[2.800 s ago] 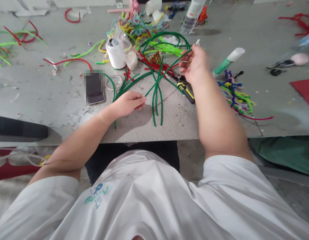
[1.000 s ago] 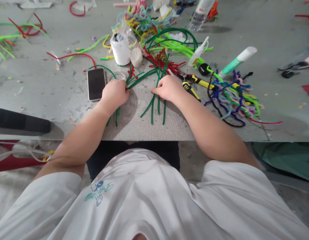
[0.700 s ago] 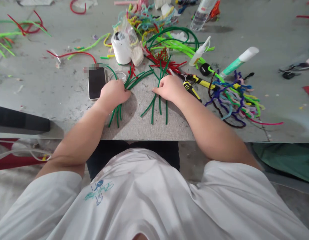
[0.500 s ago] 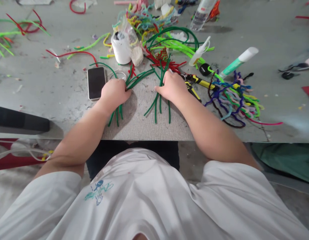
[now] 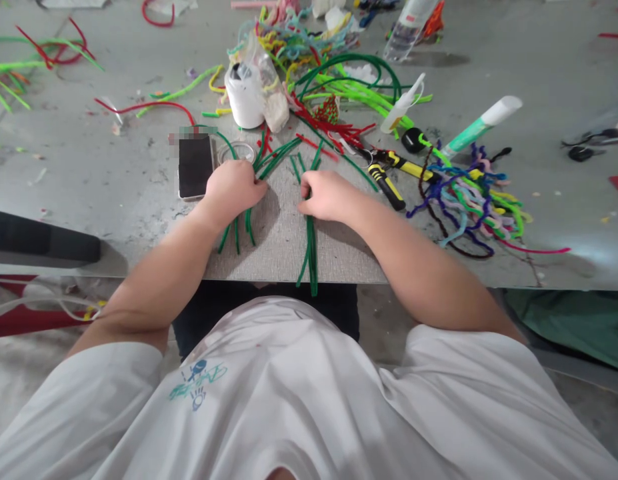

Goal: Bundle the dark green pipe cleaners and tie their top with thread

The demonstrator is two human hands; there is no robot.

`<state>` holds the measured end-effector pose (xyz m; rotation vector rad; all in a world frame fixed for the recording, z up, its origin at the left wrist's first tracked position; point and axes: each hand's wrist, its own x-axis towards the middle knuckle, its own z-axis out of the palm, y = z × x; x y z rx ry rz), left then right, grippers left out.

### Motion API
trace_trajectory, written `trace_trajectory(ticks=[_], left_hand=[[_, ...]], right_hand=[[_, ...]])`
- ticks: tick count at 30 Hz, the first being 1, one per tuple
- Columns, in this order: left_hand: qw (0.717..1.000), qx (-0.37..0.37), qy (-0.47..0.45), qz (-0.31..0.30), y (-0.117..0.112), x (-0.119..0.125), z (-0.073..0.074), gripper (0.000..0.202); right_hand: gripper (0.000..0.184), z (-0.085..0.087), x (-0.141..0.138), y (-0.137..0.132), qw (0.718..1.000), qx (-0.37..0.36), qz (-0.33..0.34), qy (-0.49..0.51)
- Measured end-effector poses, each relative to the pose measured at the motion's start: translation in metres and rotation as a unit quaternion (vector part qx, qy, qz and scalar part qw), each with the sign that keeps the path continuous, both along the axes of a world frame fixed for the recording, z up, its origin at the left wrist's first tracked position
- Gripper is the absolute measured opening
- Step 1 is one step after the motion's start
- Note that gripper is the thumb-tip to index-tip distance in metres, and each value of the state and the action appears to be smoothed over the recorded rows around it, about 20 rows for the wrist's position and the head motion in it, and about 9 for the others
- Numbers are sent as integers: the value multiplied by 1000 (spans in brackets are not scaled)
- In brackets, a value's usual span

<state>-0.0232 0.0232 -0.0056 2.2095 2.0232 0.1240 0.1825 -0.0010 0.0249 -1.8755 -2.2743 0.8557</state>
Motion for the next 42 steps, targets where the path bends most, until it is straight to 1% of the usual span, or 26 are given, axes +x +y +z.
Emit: trace_trajectory(ticks=[4,6,7,8,10,11,12,13,16,18,20,23,25,28,31,33,34,35,36,38,39,40,42], left_hand=[[1000,-4,21,1,-1,2,0,29],[1000,-7,21,-5,-1,3,2,30],[1000,-10,22,-7,-1,3,2,30],[1000,-12,24,-9,-1,3,3,30],[999,-15,28,-11,-1,2,3,29],[999,-16,28,-10,-1,1,3,27],[1000,-16,24,-10,-1,1,3,25],[1000,-16,15,-11,0,0,2,23],[999,-7,-29,-12,1,-3,1,15],[998,1,-57,-8,2,-4,0,20],[995,5,-96,0,3,-4,0,29],[981,14,-191,10,5,-3,2,35],[961,19,-277,18,5,-1,5,37],[911,-3,-411,44,7,1,11,38],[865,-24,-497,63,9,1,18,37],[847,-21,-527,62,9,0,22,36],[843,-19,-535,57,7,0,22,35],[844,-19,-535,44,5,1,23,33],[850,-24,-526,25,1,3,23,32],[878,-37,-476,-28,-8,9,21,29],[894,-53,-442,-53,-14,13,20,29],[901,-70,-422,-77,-18,17,19,29],[897,-90,-419,-110,-26,24,16,27]], right_hand=[[36,9,-4,-9,992,-107,42,58],[33,11,-1,-6,988,-125,43,86],[32,10,2,-2,988,-113,32,96],[30,9,6,3,991,-84,17,101],[26,3,16,16,996,22,-24,84],[23,-2,21,24,994,79,-44,62],[20,-7,27,31,990,122,-65,40],[17,-12,32,38,987,139,-81,20],[15,-27,41,54,989,126,-82,-1],[11,-33,44,62,987,129,-91,-15],[4,-38,45,69,983,139,-111,-42],[8,-44,49,81,978,139,-136,-77],[9,-48,54,89,975,146,-152,-71],[9,-52,62,95,970,166,-175,-35],[13,-43,61,87,964,190,-188,-2],[23,-32,52,74,962,206,-176,33],[31,-26,46,65,961,213,-165,64],[39,-19,38,56,959,212,-156,106],[44,-14,30,46,958,196,-142,157],[46,-5,15,28,958,106,-90,249],[43,-3,8,20,957,66,-73,273],[42,-2,3,14,957,52,-65,276],[39,-3,-1,9,960,32,-60,271]])
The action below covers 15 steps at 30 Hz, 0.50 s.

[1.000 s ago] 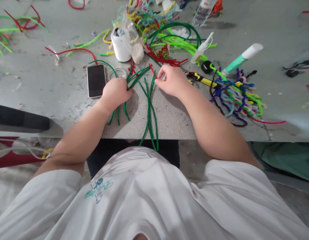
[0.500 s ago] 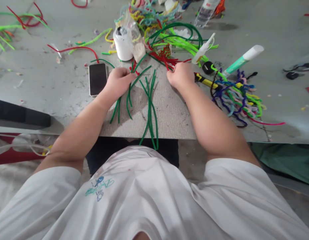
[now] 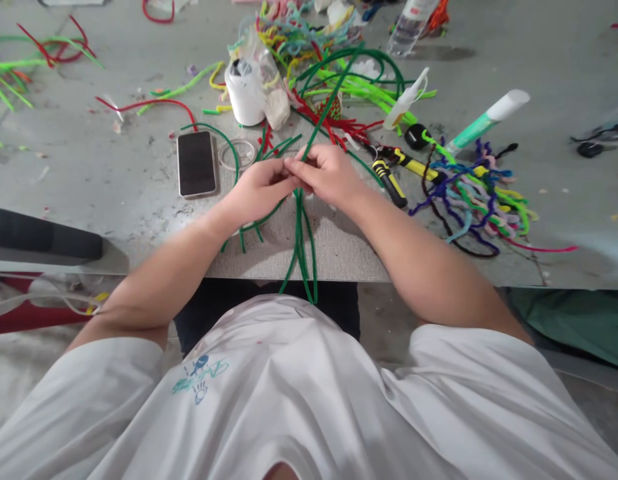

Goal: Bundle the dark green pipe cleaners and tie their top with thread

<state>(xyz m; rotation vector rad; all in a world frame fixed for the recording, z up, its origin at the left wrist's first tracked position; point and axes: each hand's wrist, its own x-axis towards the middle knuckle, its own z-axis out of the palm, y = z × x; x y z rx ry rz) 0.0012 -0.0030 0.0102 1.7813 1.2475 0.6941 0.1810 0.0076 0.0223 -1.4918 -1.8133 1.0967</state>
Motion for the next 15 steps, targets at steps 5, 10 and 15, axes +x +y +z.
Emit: trace_trajectory(ticks=[5,10,15], left_hand=[[1000,10,19,-21,-6,4,-1,26],[994,-5,80,-73,-9,3,2,31],[991,10,97,-87,-13,7,0,33]], right_hand=[[52,-12,12,14,998,-14,-44,43],[61,-10,34,33,990,27,-77,111],[63,2,45,34,988,64,-84,111]])
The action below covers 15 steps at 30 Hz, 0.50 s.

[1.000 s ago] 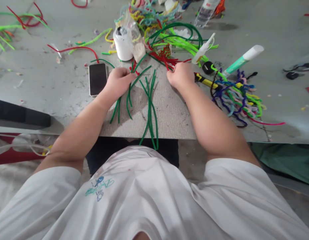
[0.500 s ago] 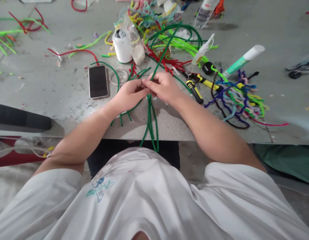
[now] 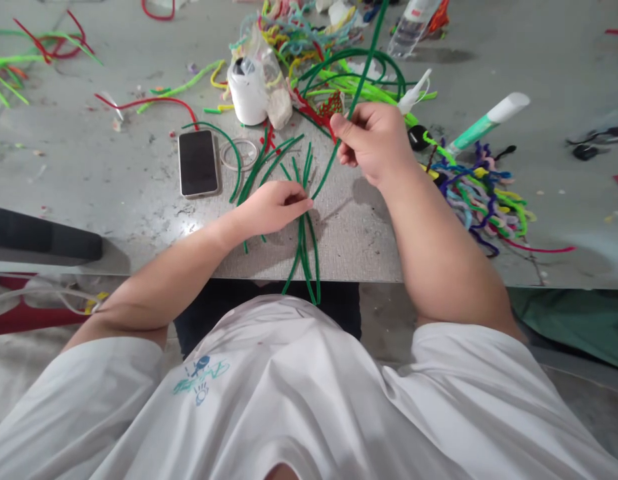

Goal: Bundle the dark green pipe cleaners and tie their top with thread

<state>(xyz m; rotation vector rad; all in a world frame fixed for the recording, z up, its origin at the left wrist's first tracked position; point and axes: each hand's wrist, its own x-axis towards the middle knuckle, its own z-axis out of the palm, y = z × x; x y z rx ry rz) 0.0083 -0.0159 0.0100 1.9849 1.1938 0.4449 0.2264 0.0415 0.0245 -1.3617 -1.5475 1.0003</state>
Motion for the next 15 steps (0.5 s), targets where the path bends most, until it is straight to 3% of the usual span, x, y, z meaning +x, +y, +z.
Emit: trace_trajectory(ticks=[8,12,15], left_hand=[[998,-63,-4,-20,2,0,0,35],[997,-70,-19,3,1,-1,3,33],[997,-58,-32,43,1,-1,5,30]], right_hand=[[56,3,4,1,997,33,21,65],[56,-8,-2,4,995,33,51,75],[55,-20,-14,0,997,-8,79,17]])
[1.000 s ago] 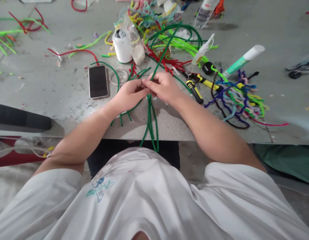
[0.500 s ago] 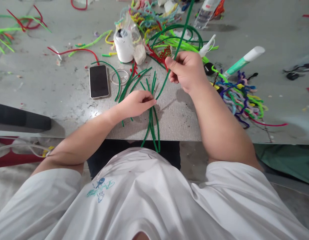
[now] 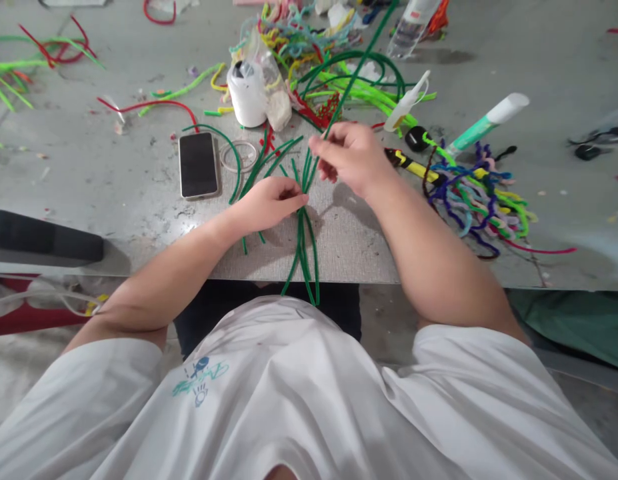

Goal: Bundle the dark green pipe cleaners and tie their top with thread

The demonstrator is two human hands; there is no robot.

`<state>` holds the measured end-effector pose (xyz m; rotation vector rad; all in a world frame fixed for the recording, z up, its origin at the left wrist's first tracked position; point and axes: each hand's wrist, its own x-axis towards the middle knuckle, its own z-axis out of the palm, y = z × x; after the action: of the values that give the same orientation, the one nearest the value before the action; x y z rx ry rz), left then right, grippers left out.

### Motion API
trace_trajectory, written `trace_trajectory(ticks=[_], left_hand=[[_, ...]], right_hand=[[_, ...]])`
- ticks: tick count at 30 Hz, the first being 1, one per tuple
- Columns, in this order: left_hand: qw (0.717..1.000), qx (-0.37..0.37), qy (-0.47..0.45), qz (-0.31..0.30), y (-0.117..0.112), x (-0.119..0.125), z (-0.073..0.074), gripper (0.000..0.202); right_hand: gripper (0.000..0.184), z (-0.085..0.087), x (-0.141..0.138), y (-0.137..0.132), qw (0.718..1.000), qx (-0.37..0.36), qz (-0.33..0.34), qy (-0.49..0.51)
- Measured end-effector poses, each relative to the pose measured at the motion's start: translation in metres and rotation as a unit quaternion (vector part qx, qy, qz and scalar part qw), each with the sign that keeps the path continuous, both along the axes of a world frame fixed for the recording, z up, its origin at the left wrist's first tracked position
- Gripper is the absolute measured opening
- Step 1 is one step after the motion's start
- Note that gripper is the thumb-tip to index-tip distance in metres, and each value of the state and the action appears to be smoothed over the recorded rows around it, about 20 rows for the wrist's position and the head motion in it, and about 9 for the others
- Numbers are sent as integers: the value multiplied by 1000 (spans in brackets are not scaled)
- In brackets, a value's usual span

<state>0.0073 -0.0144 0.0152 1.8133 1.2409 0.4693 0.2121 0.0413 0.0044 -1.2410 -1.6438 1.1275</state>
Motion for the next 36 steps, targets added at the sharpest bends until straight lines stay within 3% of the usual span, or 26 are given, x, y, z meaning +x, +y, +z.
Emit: trace_trajectory(ticks=[4,12,16,20,26,36], left_hand=[[999,-17,2,33,1,1,2,32],[996,-20,4,85,3,1,-1,32],[996,-26,1,80,4,2,-1,29],[996,-27,1,81,4,3,-1,31],[997,-27,1,78,2,2,0,30],[997,-24,-5,77,1,4,2,33]], right_hand=[[54,-4,-17,-13,994,-45,22,-100],[53,17,-31,-34,979,-81,23,-188],[53,16,-31,-35,975,-52,28,-216],[51,12,-28,-33,976,-16,38,-212],[49,14,-29,-34,976,-54,44,-206],[48,12,-27,-32,986,-41,24,-161]])
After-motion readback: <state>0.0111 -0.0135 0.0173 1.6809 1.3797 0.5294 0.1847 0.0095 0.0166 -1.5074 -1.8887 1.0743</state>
